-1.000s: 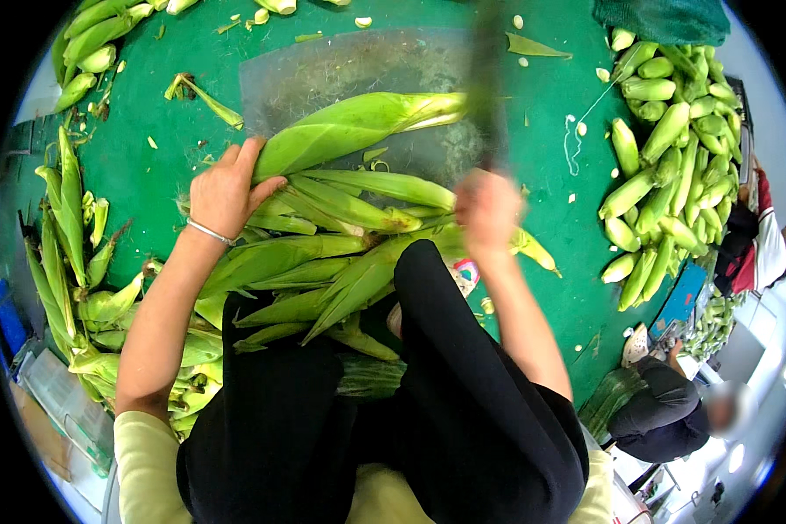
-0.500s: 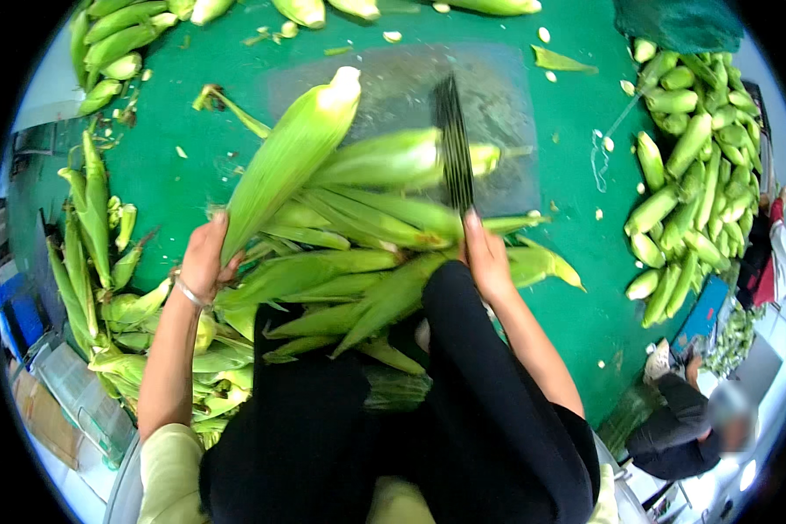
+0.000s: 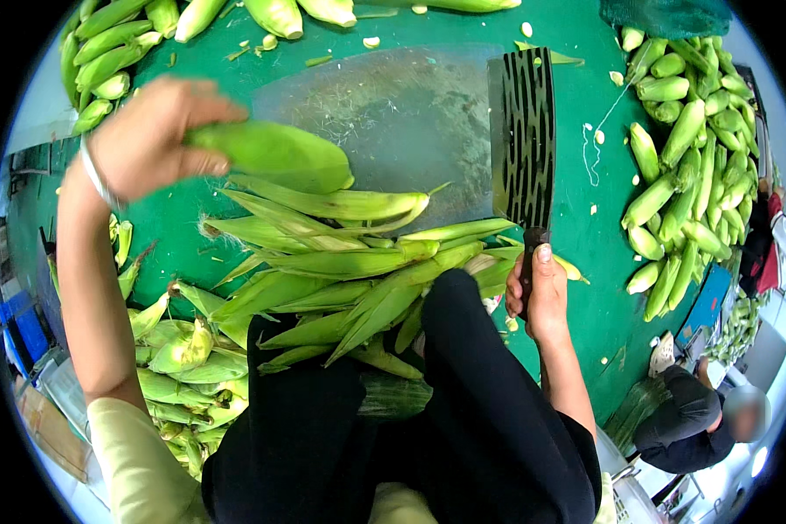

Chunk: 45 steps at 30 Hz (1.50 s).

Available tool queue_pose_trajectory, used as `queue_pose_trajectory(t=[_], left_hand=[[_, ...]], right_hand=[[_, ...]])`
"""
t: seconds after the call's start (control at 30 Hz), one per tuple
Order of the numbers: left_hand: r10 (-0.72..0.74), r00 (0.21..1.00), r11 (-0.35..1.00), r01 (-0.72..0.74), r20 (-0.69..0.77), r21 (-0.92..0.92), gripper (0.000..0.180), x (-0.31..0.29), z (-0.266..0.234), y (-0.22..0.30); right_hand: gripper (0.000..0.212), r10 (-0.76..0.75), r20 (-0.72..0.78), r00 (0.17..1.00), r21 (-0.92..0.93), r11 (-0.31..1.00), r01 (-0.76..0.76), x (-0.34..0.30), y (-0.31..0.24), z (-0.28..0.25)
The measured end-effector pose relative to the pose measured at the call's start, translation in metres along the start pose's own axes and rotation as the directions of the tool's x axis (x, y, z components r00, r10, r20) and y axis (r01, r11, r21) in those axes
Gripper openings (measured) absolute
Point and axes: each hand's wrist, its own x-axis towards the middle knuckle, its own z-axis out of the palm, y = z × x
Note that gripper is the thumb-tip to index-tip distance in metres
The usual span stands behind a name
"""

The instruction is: The person husks corn by using a cleaver to trim the ends of the cobs on a cutting board, then peels away the green husks by hand and tosses the cleaned cobs onto a pile.

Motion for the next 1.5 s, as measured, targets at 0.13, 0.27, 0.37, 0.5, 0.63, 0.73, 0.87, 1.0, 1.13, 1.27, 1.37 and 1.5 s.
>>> queue_pose_trajectory(t=[0.13, 0.27, 0.37, 0.5, 0.63, 0.73, 0.87, 1.0, 1.13, 1.27, 1.37, 1.5], left_hand=[[-0.024, 0.915, 0.961, -0.090, -0.402, -0.261, 0.046, 0.107, 0.017, 0.019], [-0.413, 0.874, 0.908, 0.376, -0.255, -0.184, 0.096, 0.191, 0.147, 0.051], [-0.495, 0.833, 0.868, 0.480, -0.247, -0.122, 0.096, 0.176, 0.180, 0.066], [-0.338, 0.934, 0.933, 0.317, -0.117, -0.167, 0.092, 0.125, 0.162, 0.042], [-0.275, 0.960, 0.932, 0.278, 0.048, -0.231, 0.086, 0.088, 0.162, 0.050], [-0.293, 0.952, 0.922, 0.306, 0.090, -0.238, 0.084, 0.092, 0.156, 0.050], [-0.252, 0.967, 0.935, 0.255, 0.043, -0.246, 0.082, 0.087, 0.162, 0.037], [-0.222, 0.975, 0.935, 0.216, 0.009, -0.282, 0.082, 0.095, 0.166, 0.035], [-0.246, 0.953, 0.918, 0.288, 0.180, -0.272, 0.078, 0.090, 0.164, 0.029], [-0.250, 0.896, -0.052, 0.365, 0.366, -0.929, 0.061, 0.067, 0.181, -0.005], [-0.172, 0.855, -0.595, 0.306, 0.490, -0.743, 0.060, 0.036, 0.197, -0.025], [-0.558, 0.830, -0.264, -0.201, -0.021, -0.943, 0.059, 0.059, 0.096, -0.051]], right_hand=[[0.049, -0.015, -0.038, 0.999, -0.074, 0.997, 0.012, 0.010, 0.017, 0.006], [0.046, 0.024, -0.020, 1.000, 0.032, 0.999, -0.023, 0.016, 0.027, 0.012], [0.050, -0.074, -0.047, 0.996, -0.135, 0.989, 0.067, 0.018, 0.027, 0.001], [0.045, -0.229, -0.046, 0.972, -0.336, 0.920, 0.201, 0.025, 0.028, -0.008], [0.039, -0.284, 0.027, 0.959, -0.420, 0.867, 0.268, 0.052, 0.043, -0.006], [0.042, -0.278, -0.022, 0.960, -0.621, 0.756, 0.205, 0.075, 0.060, 0.013], [0.045, -0.340, -0.009, 0.940, -0.226, 0.917, 0.329, 0.050, 0.020, 0.027], [0.050, -0.334, 0.001, 0.943, -0.389, 0.868, 0.308, 0.078, 0.045, 0.026], [0.059, -0.109, -0.020, 0.994, -0.402, 0.911, 0.092, 0.090, 0.066, 0.023], [0.054, -0.005, -0.004, 1.000, -0.184, 0.983, 0.004, 0.085, 0.063, 0.019], [0.049, -0.032, -0.041, 0.999, -0.103, 0.994, 0.027, 0.073, 0.063, 0.023], [0.044, -0.035, -0.060, 0.998, -0.106, 0.994, 0.028, 0.052, 0.054, -0.004]])
